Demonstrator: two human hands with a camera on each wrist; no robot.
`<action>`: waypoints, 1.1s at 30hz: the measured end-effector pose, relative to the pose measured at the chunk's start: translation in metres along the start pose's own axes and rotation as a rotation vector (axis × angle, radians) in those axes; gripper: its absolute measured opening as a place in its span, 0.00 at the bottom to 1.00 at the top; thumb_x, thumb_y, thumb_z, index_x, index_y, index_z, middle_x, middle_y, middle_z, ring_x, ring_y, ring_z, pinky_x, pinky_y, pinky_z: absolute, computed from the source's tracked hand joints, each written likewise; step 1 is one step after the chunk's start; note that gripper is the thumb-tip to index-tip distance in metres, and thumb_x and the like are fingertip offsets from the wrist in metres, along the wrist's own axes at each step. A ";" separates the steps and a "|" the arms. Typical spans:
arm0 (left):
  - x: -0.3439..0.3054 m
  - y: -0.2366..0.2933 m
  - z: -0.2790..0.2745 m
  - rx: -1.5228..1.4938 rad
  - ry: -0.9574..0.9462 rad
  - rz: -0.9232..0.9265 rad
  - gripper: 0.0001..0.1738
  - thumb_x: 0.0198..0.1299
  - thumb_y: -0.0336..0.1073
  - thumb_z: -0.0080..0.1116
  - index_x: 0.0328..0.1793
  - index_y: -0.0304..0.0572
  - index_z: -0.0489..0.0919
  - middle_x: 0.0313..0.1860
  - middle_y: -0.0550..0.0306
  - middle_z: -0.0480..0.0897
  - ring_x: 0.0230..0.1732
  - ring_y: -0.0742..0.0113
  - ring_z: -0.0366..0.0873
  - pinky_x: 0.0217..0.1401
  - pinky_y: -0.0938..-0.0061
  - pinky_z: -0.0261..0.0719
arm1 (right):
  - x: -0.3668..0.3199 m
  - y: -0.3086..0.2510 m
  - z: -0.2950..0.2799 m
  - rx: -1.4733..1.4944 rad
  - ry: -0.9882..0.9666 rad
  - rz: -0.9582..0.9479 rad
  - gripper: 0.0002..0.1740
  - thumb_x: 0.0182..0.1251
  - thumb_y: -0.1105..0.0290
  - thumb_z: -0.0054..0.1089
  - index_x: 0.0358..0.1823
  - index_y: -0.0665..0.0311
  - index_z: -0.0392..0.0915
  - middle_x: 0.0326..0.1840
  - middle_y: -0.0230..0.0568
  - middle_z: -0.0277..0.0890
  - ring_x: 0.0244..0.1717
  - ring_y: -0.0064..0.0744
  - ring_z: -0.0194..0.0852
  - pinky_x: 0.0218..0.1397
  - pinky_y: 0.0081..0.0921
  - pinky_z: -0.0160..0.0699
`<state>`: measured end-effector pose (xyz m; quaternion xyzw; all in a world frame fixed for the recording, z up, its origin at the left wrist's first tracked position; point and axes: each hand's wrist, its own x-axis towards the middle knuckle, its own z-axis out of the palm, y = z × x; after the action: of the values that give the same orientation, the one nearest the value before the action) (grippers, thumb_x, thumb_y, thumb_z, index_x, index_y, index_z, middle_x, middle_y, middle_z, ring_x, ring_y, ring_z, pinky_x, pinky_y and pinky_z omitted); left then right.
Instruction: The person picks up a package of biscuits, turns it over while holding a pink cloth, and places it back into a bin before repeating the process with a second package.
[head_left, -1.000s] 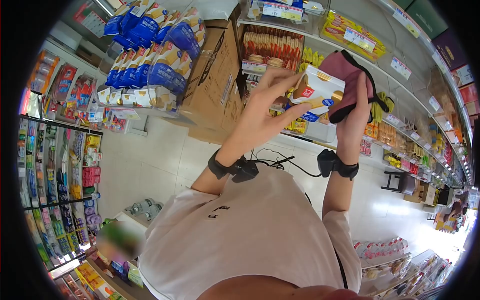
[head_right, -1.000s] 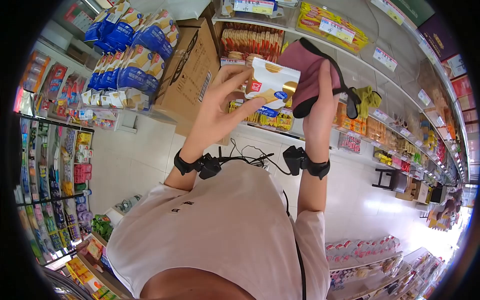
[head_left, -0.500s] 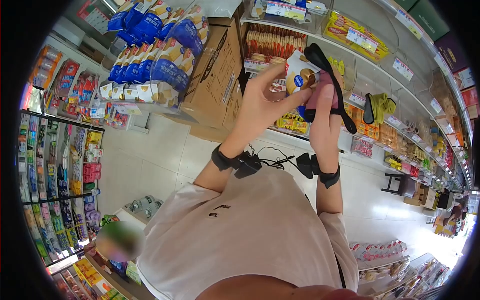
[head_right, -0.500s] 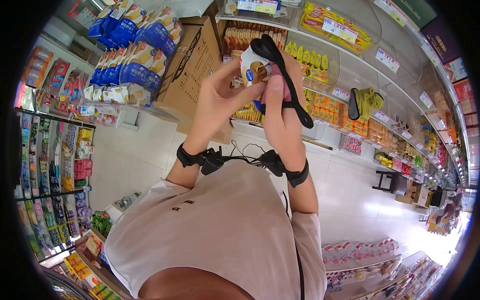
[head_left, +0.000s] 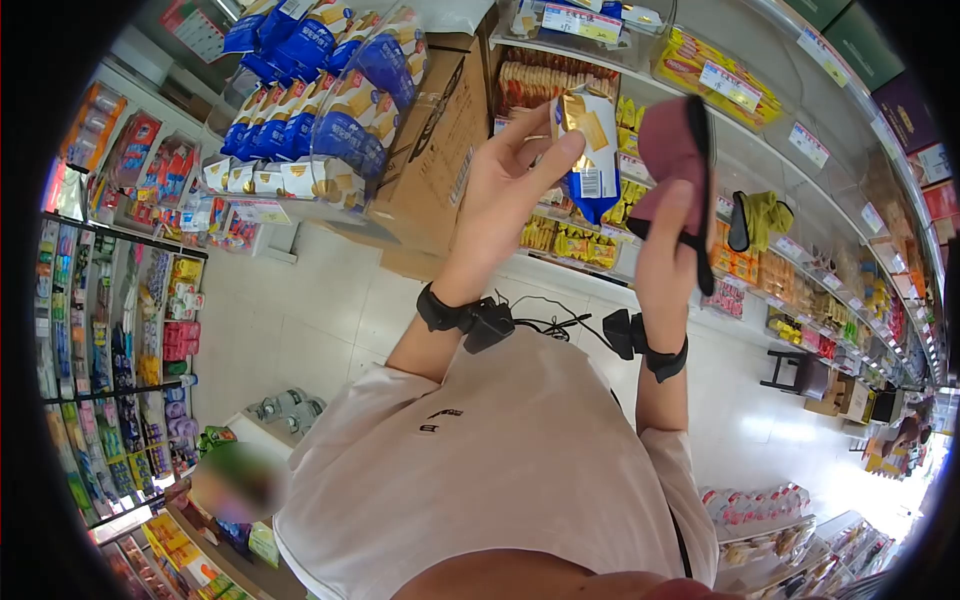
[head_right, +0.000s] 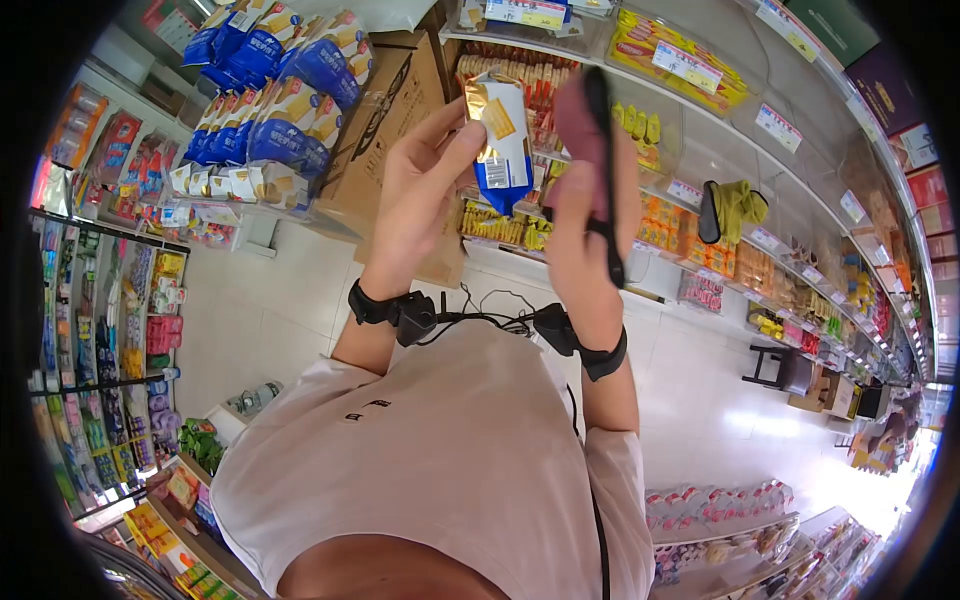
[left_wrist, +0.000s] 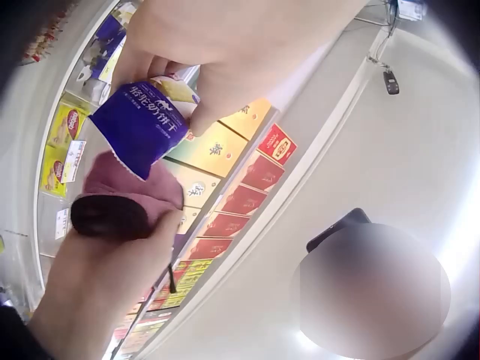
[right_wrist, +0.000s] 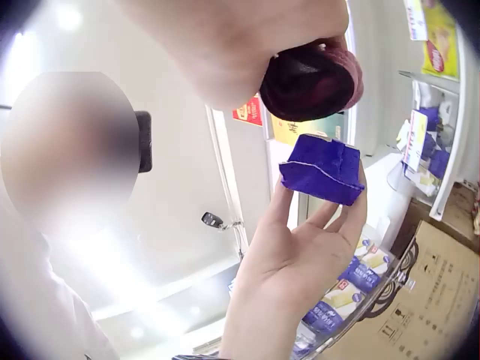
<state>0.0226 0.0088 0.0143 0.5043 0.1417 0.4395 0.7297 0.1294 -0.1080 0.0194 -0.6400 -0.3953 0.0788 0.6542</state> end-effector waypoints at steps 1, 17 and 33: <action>-0.001 -0.001 0.001 -0.016 -0.018 -0.030 0.32 0.67 0.34 0.66 0.73 0.25 0.68 0.55 0.51 0.83 0.52 0.74 0.81 0.50 0.79 0.81 | 0.010 -0.006 0.001 -0.099 -0.105 -0.245 0.24 0.74 0.67 0.53 0.67 0.70 0.73 0.67 0.52 0.71 0.67 0.45 0.68 0.69 0.34 0.64; 0.003 -0.003 -0.005 -0.124 0.132 0.239 0.36 0.69 0.32 0.63 0.76 0.24 0.60 0.60 0.45 0.77 0.60 0.67 0.76 0.60 0.74 0.77 | 0.008 0.034 -0.001 0.474 -0.082 0.543 0.27 0.81 0.52 0.50 0.67 0.69 0.72 0.66 0.36 0.75 0.62 0.30 0.74 0.69 0.32 0.69; -0.006 0.006 -0.042 -0.007 -0.039 0.261 0.37 0.70 0.26 0.57 0.81 0.29 0.55 0.70 0.49 0.70 0.68 0.66 0.69 0.62 0.73 0.77 | 0.014 0.007 -0.004 0.565 0.009 0.379 0.23 0.78 0.62 0.56 0.66 0.69 0.70 0.63 0.41 0.76 0.63 0.31 0.75 0.65 0.31 0.74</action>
<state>-0.0110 0.0303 -0.0004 0.5242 0.0591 0.5211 0.6709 0.1443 -0.1019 0.0195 -0.4958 -0.2288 0.3026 0.7812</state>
